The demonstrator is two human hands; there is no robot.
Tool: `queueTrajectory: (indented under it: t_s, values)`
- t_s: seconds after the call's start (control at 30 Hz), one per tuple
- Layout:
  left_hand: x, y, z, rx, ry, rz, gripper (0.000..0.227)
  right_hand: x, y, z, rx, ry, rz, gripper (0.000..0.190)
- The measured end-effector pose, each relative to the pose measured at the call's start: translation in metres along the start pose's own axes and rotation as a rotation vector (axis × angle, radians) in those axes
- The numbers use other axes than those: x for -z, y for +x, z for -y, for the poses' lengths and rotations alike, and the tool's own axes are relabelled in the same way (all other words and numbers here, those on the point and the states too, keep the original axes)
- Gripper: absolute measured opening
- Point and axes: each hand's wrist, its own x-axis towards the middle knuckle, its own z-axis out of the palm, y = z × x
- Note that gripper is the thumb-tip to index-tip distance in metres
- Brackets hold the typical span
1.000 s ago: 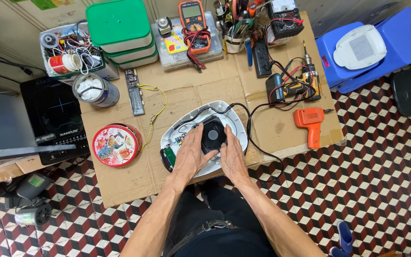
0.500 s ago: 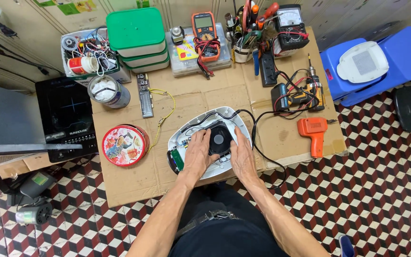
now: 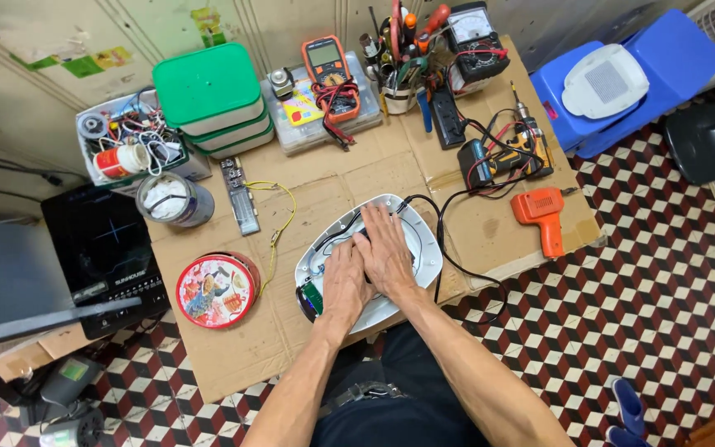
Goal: Replacing the internal heating and fan assembly of an air fryer on a workbench.
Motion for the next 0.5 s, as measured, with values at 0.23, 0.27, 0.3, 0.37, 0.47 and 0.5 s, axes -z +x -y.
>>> queueTrajectory:
  t_s: [0.23, 0.27, 0.3, 0.37, 0.47, 0.5]
  values:
    - [0.011, -0.001, -0.003, -0.036, -0.017, 0.001, 0.082, 0.001, -0.004, 0.003, -0.004, 0.086, -0.004, 0.054]
    - [0.01, -0.001, 0.0, -0.033, 0.005, -0.005, 0.083, 0.005, -0.003, 0.006, -0.003, 0.088, -0.015, 0.053]
    - [0.005, -0.004, 0.0, -0.03, 0.017, -0.001, 0.083, 0.011, -0.009, 0.008, -0.013, 0.082, -0.023, 0.051]
    - [0.017, 0.002, -0.01, -0.007, -0.003, 0.043, 0.088, 0.024, -0.02, 0.007, -0.098, 0.076, -0.063, 0.053]
    - [0.023, 0.004, -0.01, 0.012, -0.022, 0.089, 0.096, 0.031, -0.046, -0.003, -0.21, 0.05, -0.071, 0.063]
    - [0.023, 0.003, -0.008, -0.002, -0.028, 0.106, 0.099, 0.032, -0.058, -0.008, -0.254, 0.026, -0.046, 0.071]
